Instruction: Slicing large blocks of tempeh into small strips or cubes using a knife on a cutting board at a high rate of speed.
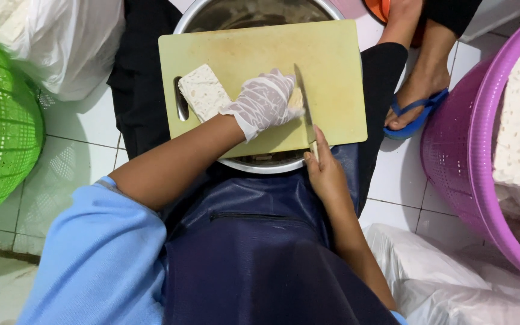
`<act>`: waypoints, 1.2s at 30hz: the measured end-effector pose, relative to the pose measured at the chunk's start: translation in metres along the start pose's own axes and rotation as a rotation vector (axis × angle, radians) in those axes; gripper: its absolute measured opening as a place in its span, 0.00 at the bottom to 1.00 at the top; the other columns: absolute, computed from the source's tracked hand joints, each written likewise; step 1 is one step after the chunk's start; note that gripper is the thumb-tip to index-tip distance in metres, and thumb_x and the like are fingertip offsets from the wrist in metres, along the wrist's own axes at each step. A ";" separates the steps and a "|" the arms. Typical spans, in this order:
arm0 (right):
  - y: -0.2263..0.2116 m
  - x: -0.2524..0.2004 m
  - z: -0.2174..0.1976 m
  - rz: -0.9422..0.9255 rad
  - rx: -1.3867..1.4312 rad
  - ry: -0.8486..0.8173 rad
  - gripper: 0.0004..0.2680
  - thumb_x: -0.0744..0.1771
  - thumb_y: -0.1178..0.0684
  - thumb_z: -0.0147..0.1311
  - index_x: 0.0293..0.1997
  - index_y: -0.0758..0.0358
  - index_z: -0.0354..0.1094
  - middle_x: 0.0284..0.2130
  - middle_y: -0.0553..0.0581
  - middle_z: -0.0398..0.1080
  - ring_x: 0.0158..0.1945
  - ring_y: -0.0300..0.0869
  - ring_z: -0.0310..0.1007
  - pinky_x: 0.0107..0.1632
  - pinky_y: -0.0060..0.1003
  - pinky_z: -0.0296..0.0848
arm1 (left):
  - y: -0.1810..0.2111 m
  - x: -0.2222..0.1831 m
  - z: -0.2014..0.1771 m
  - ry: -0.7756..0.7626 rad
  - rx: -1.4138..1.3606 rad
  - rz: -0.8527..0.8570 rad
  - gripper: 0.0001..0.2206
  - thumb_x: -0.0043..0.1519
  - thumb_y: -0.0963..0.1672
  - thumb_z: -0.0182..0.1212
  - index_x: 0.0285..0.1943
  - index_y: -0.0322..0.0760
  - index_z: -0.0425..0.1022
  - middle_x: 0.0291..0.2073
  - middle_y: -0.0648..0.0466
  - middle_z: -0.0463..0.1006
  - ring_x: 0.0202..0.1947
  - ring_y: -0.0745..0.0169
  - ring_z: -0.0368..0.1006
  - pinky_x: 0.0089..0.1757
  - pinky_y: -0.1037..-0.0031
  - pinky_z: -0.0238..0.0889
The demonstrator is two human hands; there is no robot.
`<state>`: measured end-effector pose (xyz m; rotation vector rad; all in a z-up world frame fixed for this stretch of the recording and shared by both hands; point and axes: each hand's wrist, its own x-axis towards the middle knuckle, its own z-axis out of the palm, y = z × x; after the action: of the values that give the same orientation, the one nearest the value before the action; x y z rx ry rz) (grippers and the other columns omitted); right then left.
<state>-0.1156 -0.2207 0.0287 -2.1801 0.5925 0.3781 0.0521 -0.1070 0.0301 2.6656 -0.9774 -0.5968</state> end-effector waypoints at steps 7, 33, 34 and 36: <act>-0.007 -0.004 -0.004 -0.006 -0.012 0.011 0.21 0.67 0.50 0.42 0.68 0.40 0.42 0.50 0.73 0.64 0.55 0.64 0.61 0.55 0.56 0.61 | -0.001 -0.006 -0.014 -0.044 -0.032 -0.065 0.35 0.49 0.55 0.66 0.60 0.36 0.60 0.45 0.39 0.70 0.49 0.35 0.68 0.43 0.43 0.64; -0.017 -0.037 -0.019 -0.119 -0.143 0.188 0.18 0.67 0.51 0.39 0.65 0.49 0.47 0.54 0.67 0.63 0.51 0.63 0.65 0.50 0.55 0.65 | 0.010 -0.024 0.002 0.112 -0.005 -0.089 0.30 0.54 0.53 0.62 0.59 0.30 0.62 0.47 0.39 0.72 0.49 0.38 0.69 0.41 0.49 0.67; -0.017 -0.038 -0.018 -0.147 -0.181 0.194 0.18 0.67 0.51 0.39 0.66 0.49 0.46 0.54 0.67 0.62 0.50 0.64 0.65 0.49 0.56 0.65 | 0.007 -0.025 0.004 0.114 0.005 -0.093 0.33 0.53 0.54 0.64 0.60 0.28 0.61 0.47 0.38 0.71 0.49 0.38 0.69 0.41 0.49 0.67; -0.020 -0.039 -0.017 -0.185 -0.217 0.199 0.18 0.67 0.52 0.40 0.67 0.50 0.45 0.55 0.68 0.62 0.50 0.64 0.65 0.48 0.56 0.65 | 0.000 -0.016 0.015 0.123 0.020 -0.103 0.36 0.51 0.54 0.66 0.60 0.27 0.60 0.47 0.38 0.71 0.49 0.37 0.68 0.41 0.48 0.66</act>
<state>-0.1366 -0.2118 0.0700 -2.4772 0.4690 0.1315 0.0343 -0.0971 0.0217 2.7464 -0.8220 -0.4398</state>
